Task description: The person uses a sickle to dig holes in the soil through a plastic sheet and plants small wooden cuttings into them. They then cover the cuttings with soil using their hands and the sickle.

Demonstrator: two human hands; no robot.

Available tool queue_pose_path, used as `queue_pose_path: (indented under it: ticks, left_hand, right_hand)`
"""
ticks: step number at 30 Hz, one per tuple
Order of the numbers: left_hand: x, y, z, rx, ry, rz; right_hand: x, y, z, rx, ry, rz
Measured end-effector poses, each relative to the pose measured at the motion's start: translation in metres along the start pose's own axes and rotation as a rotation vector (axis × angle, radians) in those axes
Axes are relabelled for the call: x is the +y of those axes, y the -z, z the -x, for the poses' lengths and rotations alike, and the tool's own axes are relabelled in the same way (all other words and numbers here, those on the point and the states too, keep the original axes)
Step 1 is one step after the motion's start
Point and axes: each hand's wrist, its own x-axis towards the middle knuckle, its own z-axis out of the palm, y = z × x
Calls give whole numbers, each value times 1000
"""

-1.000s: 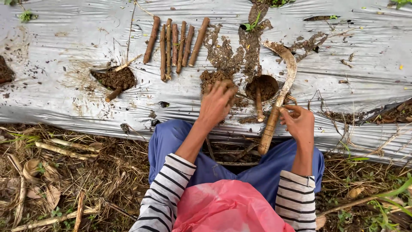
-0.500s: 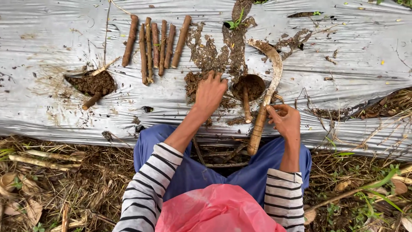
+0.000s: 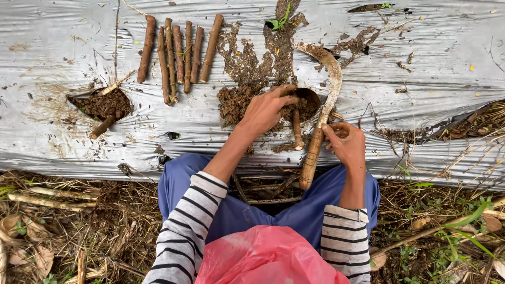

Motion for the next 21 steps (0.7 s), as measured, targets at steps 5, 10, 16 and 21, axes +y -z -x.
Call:
queue_pose_path:
  ticks: [5, 10, 16, 21]
  left_hand:
    - [-19, 5, 29, 150, -5, -41]
    - [-10, 57, 78, 310, 218, -60]
    - [-4, 72, 89, 149, 476, -20]
    - [-70, -21, 73, 191, 384, -211]
  right_hand:
    - [-2, 4, 1, 1, 30, 10]
    - [-6, -2, 5, -21, 113, 76]
    - [-9, -4, 11, -74, 67, 127]
    - [-6, -10, 4, -46, -42, 355]
